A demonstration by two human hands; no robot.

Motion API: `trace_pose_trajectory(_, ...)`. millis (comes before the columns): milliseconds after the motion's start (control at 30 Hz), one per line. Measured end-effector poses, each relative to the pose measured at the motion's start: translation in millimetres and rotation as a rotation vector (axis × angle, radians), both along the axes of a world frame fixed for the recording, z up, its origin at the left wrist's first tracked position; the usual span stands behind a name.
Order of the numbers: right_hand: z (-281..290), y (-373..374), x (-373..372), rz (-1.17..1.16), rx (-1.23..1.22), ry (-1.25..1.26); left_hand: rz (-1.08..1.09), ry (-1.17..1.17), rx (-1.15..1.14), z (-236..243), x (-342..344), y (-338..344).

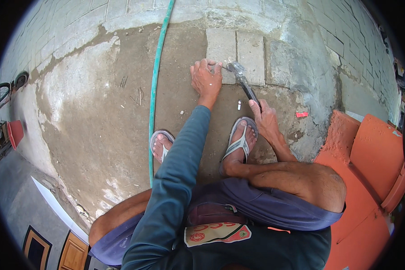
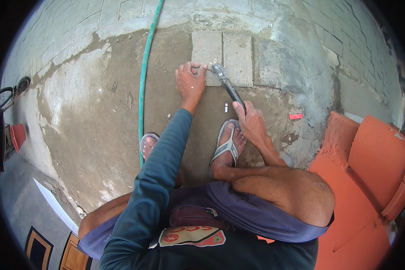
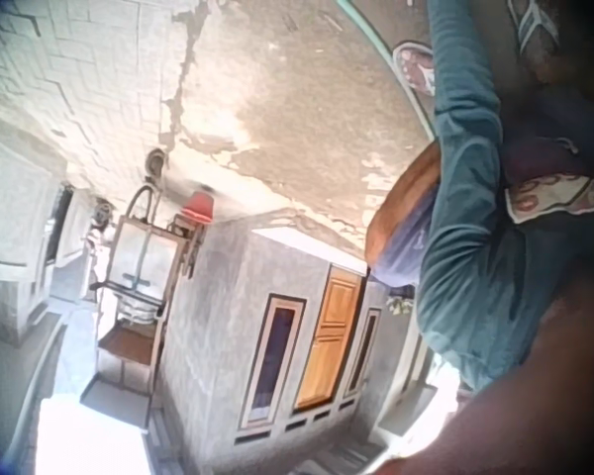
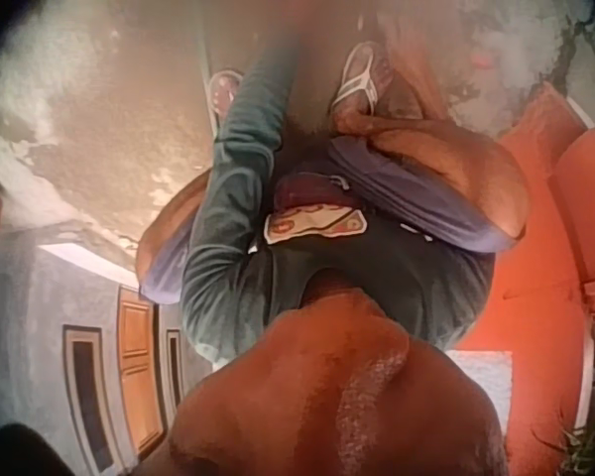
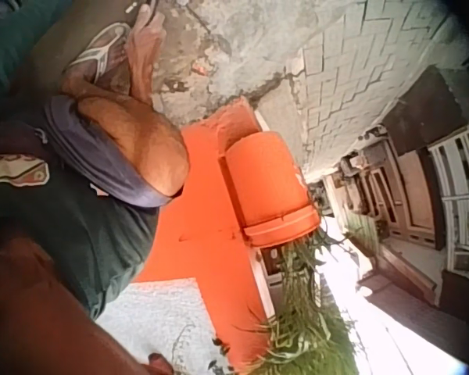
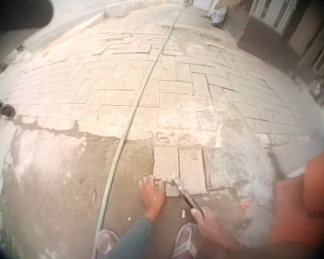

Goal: The person uses a hammer and nails to fix outdoor pavers, then moves inside to a hallway area to apply a white substance to tile spacers by hand while using a hammer to position them.

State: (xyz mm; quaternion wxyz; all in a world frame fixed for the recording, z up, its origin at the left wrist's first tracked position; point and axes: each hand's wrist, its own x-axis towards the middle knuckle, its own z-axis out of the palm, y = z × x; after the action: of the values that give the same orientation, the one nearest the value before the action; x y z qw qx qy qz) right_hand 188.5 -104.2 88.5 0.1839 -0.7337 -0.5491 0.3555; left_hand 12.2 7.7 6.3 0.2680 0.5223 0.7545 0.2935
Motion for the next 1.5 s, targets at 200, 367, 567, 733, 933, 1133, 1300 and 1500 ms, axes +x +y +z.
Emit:
trace_pose_trajectory(200, -5.6, -2.2, 4.4, -0.055, -0.073, -0.001, 0.005, 0.035, 0.015, -3.5, -1.7, 0.0)
trace_pose_trajectory(367, 2.0, -5.3, 0.7, -0.028, -0.028, 0.023, 0.022, 0.089, 0.012, -4.1, 4.1, 2.0)
trace_pose_trajectory(567, 4.2, -1.1, -1.1, -0.052, -0.188, 0.019, 0.018, 0.082, -0.003, -4.6, 1.6, -0.2)
trace_pose_trajectory(733, 10.9, 2.2, -0.8, -0.127, -0.116, 0.102, 0.036, 0.093, -0.031, -2.1, 1.9, 5.4)
trace_pose_trajectory(933, 9.7, 3.5, 1.3, -0.106, -0.062, 0.105, -0.240, 0.155, 0.092, 6.1, -11.2, -5.8)
trace_pose_trajectory(1133, -8.7, -3.7, 6.4, -0.151, -0.079, 0.155, -0.296, 0.247, 0.211, 10.6, -20.4, 6.2)
trace_pose_trajectory(1300, -4.6, 3.8, 6.5, -0.167, -0.129, 0.189, 0.296, 0.211, 0.197, 14.3, -139.2, -5.2)
trace_pose_trajectory(1500, -0.2, 14.4, -6.6, -0.132, -0.164, 0.241, 0.412, 0.326, 0.072, 8.9, -240.3, -33.4)
